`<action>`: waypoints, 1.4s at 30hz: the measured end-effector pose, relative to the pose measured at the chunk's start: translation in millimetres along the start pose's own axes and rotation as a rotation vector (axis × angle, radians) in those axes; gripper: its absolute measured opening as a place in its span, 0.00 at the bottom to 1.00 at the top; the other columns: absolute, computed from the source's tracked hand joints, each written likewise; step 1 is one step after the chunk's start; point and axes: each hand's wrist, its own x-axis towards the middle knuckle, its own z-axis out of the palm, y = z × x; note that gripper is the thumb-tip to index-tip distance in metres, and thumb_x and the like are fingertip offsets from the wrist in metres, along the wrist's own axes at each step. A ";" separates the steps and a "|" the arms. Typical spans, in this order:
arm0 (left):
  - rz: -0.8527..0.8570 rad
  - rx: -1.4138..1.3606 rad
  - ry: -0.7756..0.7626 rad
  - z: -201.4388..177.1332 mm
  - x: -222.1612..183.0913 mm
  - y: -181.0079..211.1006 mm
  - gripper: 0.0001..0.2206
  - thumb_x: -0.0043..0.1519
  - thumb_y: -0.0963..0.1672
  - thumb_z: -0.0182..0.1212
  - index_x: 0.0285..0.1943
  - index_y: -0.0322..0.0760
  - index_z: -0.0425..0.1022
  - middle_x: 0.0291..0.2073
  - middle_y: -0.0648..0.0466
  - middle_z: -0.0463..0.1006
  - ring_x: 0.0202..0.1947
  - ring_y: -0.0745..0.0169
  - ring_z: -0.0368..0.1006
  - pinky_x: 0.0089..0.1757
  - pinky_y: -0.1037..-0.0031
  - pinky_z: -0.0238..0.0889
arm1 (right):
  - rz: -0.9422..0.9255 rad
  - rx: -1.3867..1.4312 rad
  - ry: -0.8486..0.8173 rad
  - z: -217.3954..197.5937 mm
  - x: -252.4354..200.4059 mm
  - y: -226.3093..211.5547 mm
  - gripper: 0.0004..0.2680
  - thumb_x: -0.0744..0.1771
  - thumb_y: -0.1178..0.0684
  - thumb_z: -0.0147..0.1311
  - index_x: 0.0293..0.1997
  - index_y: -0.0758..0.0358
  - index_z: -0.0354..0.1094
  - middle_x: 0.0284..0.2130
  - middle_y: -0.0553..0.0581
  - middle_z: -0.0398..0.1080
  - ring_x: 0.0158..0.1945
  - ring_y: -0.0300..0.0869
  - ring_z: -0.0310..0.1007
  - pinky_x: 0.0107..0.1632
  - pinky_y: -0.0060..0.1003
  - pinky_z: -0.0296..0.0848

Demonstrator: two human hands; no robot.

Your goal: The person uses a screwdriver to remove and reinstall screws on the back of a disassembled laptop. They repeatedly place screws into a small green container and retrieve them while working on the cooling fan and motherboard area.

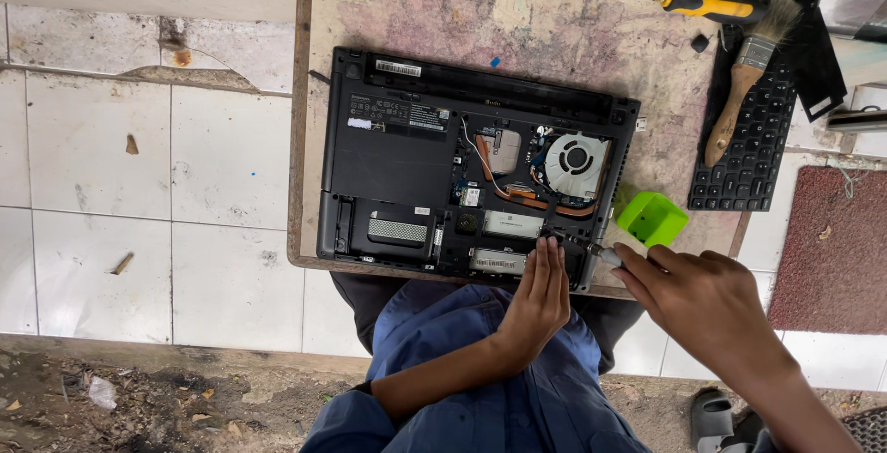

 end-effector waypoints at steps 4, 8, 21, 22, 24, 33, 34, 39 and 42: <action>-0.016 0.031 -0.010 -0.3 0.3 2.8 0.14 0.62 0.37 0.40 0.55 0.23 0.62 0.52 0.37 0.64 0.55 0.44 0.60 0.55 0.68 0.58 | -0.017 0.039 -0.181 -13.5 12.8 -6.2 0.10 0.63 0.46 0.46 0.46 0.50 0.65 0.28 0.44 0.69 0.18 0.39 0.70 0.15 0.31 0.65; -0.014 0.035 -0.014 -0.9 0.0 1.4 0.14 0.62 0.37 0.40 0.56 0.23 0.61 0.52 0.37 0.64 0.56 0.44 0.60 0.55 0.68 0.58 | -0.063 -0.063 -0.170 -16.4 17.2 -9.3 0.11 0.60 0.51 0.51 0.45 0.52 0.65 0.27 0.45 0.68 0.18 0.39 0.70 0.18 0.30 0.65; -0.047 -0.014 0.007 0.6 0.3 4.2 0.14 0.61 0.37 0.39 0.55 0.21 0.62 0.52 0.36 0.64 0.55 0.43 0.61 0.55 0.67 0.59 | -0.106 -0.110 -0.201 -16.0 26.6 -23.6 0.12 0.58 0.61 0.54 0.43 0.57 0.66 0.26 0.47 0.69 0.18 0.37 0.70 0.22 0.30 0.66; -0.050 -0.015 0.007 0.2 0.1 4.6 0.14 0.61 0.37 0.39 0.55 0.21 0.62 0.52 0.36 0.64 0.55 0.43 0.61 0.55 0.67 0.59 | -0.108 -0.112 -0.202 -16.9 27.7 -25.0 0.12 0.58 0.61 0.54 0.43 0.57 0.66 0.26 0.47 0.69 0.18 0.37 0.70 0.22 0.30 0.66; -0.048 0.005 -0.018 -0.8 0.1 5.2 0.15 0.61 0.37 0.38 0.56 0.21 0.60 0.52 0.35 0.63 0.55 0.42 0.60 0.56 0.66 0.57 | -0.121 -0.158 -0.209 -19.1 30.4 -27.8 0.11 0.58 0.60 0.55 0.42 0.57 0.66 0.29 0.48 0.70 0.23 0.37 0.72 0.24 0.29 0.68; -0.081 -0.016 -0.001 -1.8 0.7 3.6 0.14 0.62 0.37 0.38 0.54 0.23 0.63 0.52 0.37 0.65 0.55 0.44 0.60 0.55 0.68 0.59 | -0.128 -0.198 -0.226 -21.0 35.7 -38.8 0.11 0.59 0.61 0.53 0.43 0.59 0.66 0.25 0.48 0.70 0.17 0.34 0.69 0.21 0.28 0.65; -0.085 -0.018 0.000 -1.8 0.6 3.2 0.14 0.62 0.37 0.38 0.54 0.23 0.63 0.52 0.37 0.65 0.55 0.44 0.60 0.55 0.68 0.59 | -0.131 -0.201 -0.227 -21.8 36.8 -39.2 0.11 0.59 0.61 0.53 0.43 0.59 0.66 0.25 0.48 0.70 0.17 0.34 0.69 0.21 0.28 0.65; -0.082 -0.026 -0.006 -1.9 -0.8 2.5 0.14 0.62 0.37 0.38 0.55 0.23 0.62 0.52 0.37 0.65 0.55 0.44 0.61 0.55 0.68 0.59 | -0.130 -0.235 -0.240 -22.1 38.1 -41.1 0.10 0.59 0.59 0.52 0.42 0.59 0.65 0.25 0.47 0.69 0.18 0.35 0.69 0.22 0.28 0.64; -0.078 -0.032 -0.009 -0.7 -1.6 2.9 0.15 0.61 0.37 0.37 0.55 0.22 0.62 0.52 0.36 0.64 0.55 0.43 0.60 0.55 0.67 0.59 | -0.130 -0.240 -0.251 -21.4 38.4 -42.9 0.10 0.59 0.59 0.51 0.42 0.58 0.64 0.25 0.47 0.68 0.19 0.36 0.69 0.23 0.29 0.64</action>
